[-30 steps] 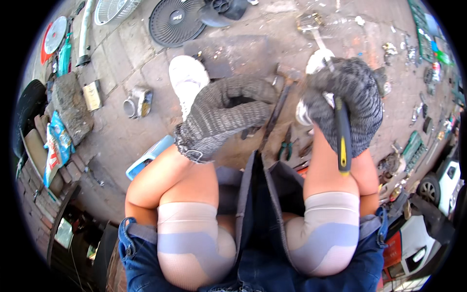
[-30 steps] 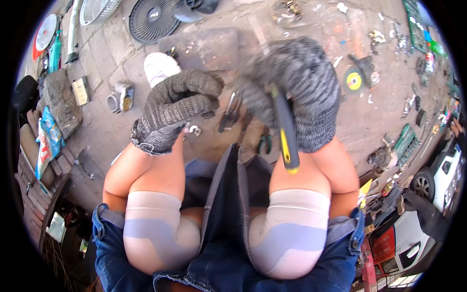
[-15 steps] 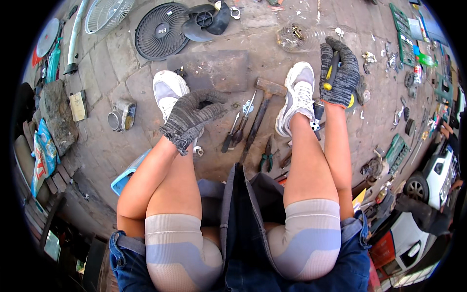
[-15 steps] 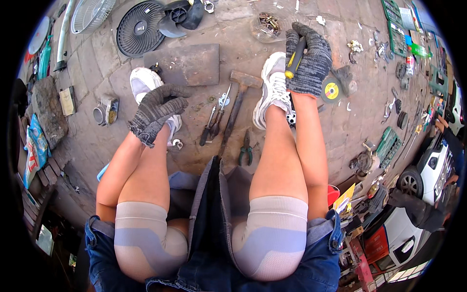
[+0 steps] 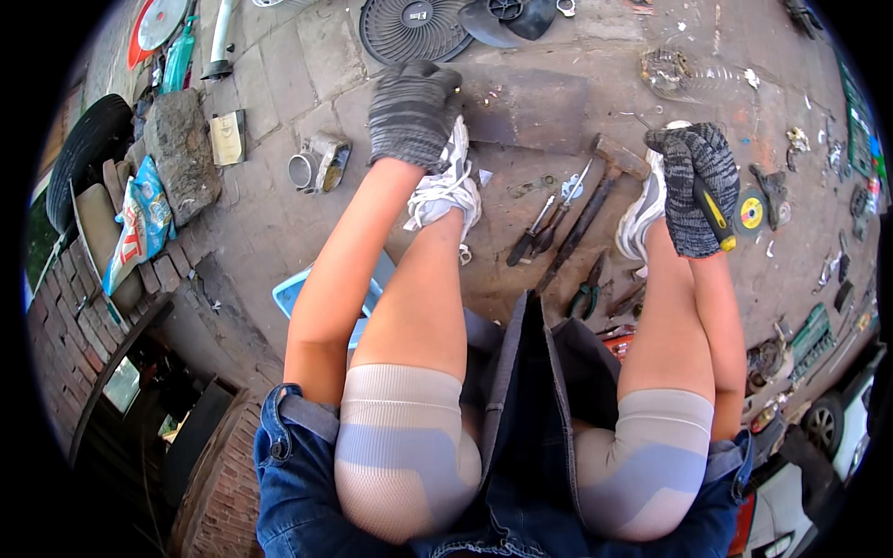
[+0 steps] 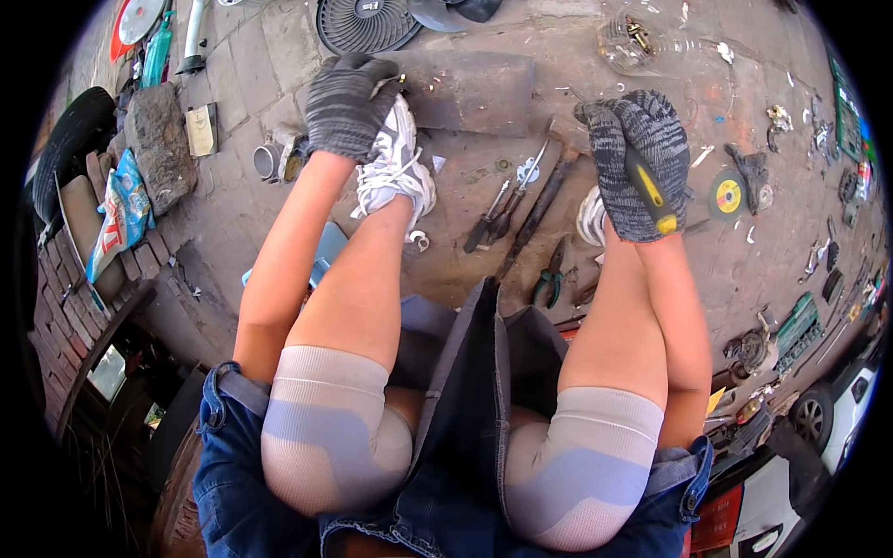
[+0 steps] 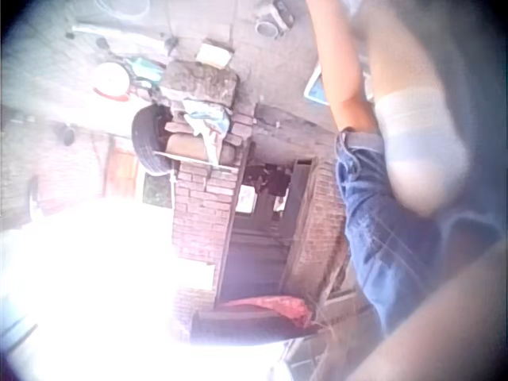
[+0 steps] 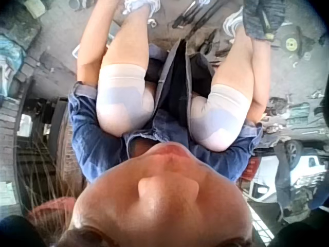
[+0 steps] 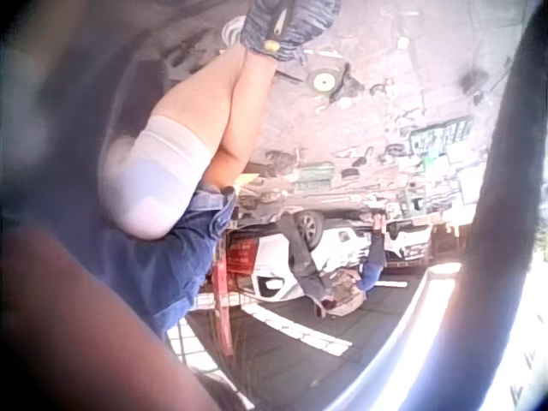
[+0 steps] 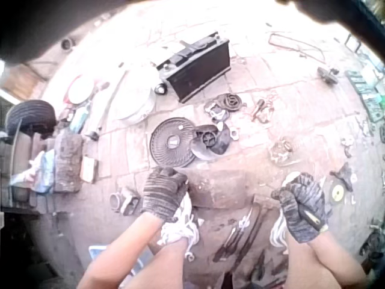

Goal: The person sits on the ground in a cluttered workshop and uses a screwdriver and pliers to manipulate a small metal component. They repeatedly pry, twist, and adjust the piece, occasionally switching between tools to refine the shape or position of the metal.

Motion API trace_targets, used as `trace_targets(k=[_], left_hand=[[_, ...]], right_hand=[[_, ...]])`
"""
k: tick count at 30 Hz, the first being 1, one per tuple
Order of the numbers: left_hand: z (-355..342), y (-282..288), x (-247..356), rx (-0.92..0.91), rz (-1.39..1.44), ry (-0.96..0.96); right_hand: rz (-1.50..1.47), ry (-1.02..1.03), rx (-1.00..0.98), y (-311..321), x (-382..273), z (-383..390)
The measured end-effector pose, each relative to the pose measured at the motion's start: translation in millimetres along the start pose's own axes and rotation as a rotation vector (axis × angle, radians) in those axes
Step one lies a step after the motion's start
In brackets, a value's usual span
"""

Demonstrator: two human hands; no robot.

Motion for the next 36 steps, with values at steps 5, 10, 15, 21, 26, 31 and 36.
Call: trace_targets(k=[5, 10, 15, 21, 26, 31, 36], left_hand=[[-5.0, -63.4, 22.0, -0.217, -0.216, -0.162], [-10.0, -81.2, 20.2, -0.299, -0.219, -0.113], [-6.2, -83.7, 21.6, -0.274, -0.183, -0.148], [-1.9, -75.6, 22.4, -0.200, -0.130, -0.172], [2.9, -80.6, 34.9, -0.191, -0.144, -0.257], [2.9, -83.8, 38.9, -0.178, -0.191, -0.277], [4.7, -71.2, 37.1, -0.157, 0.025, -0.222]], right_hand=[[-0.188, -0.115, -0.008, -12.4, 2.6, 3.5], [-0.118, -0.023, -0.090, -18.3, -5.7, 2.3], [-0.075, 0.065, -0.084, -23.3, -12.8, 2.6], [-0.066, 0.054, -0.106, -26.5, -13.9, 2.7], [-0.097, 0.071, -0.130, -28.2, -16.5, 2.7], [-0.140, 0.082, -0.132, -31.1, -14.8, 3.9], [-0.165, 0.095, -0.169, -32.8, -15.5, 3.4]])
Point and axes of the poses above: each hand's wrist, its own z-axis away from the middle knuckle, its own y-axis out of the back of the hand, x = y × z, the point moved 10 cm from there along -z, towards the middle knuckle, and after that the axes turned 2 degrees about -y, right-handed, at the moved point
